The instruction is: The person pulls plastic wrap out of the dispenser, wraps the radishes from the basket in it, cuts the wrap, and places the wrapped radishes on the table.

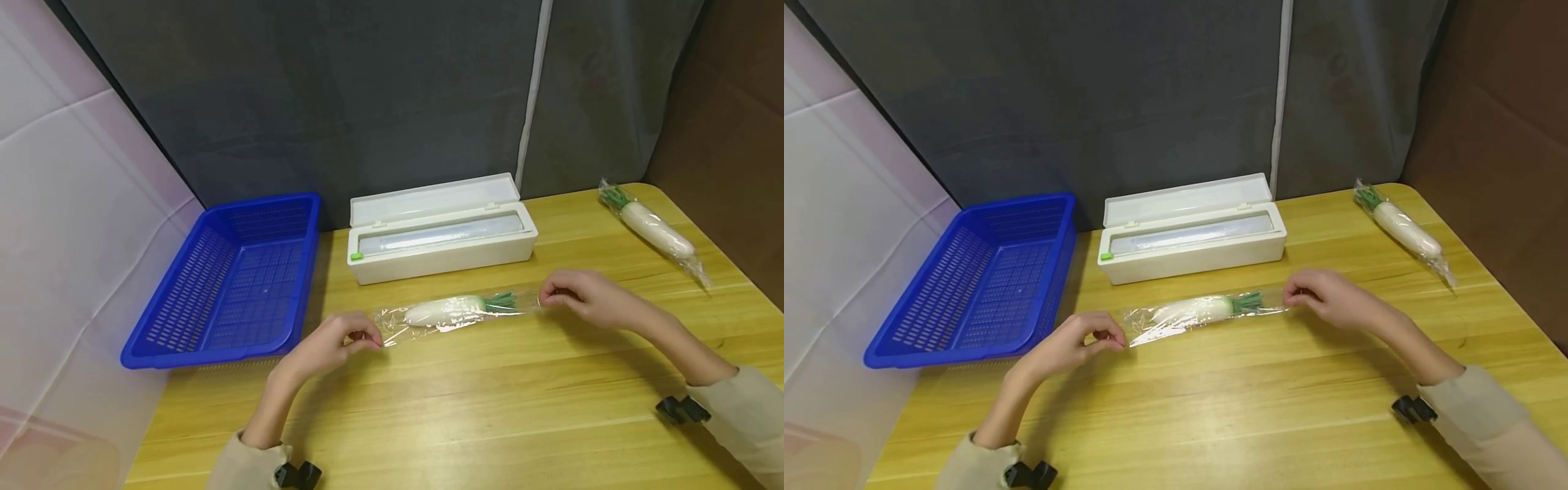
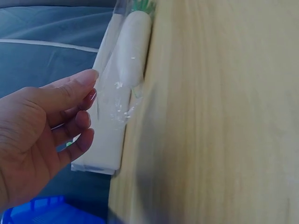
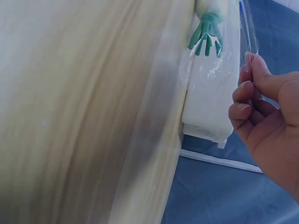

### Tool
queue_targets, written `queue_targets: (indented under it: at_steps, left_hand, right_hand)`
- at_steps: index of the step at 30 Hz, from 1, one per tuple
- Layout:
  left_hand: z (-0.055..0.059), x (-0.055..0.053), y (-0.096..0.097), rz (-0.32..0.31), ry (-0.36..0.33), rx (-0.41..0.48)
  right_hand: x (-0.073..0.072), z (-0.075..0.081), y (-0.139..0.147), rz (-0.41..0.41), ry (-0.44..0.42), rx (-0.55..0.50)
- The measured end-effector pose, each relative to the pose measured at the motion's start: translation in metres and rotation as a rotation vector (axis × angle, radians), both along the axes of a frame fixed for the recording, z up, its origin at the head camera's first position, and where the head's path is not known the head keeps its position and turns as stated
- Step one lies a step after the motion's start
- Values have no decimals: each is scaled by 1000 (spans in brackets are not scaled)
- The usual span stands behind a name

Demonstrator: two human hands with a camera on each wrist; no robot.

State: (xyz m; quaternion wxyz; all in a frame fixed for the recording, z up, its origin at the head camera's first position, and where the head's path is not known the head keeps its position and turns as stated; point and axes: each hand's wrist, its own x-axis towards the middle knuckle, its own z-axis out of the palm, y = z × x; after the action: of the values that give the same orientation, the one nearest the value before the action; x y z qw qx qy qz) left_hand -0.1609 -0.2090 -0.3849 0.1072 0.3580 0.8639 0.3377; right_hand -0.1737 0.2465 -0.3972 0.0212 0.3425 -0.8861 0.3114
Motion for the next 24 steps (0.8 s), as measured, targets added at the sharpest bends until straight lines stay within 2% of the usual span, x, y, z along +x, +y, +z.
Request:
queue_targets:
  at_steps: [9,14,18,24]
  left_hand:
    - [-8,-2,0,-21,-42,-24]
    - [-12,-6,0,-39,-38,-24]
    - [-15,-11,1,-64,-6,-20]
    - [-20,-19,3,-100,83,-51]
  right_hand:
    - [-1,-6,0,49,-75,32]
    - [-5,-7,0,38,-108,90]
    - [-8,-8,-2,31,-130,125]
    - [-14,-9,-7,28,-178,153]
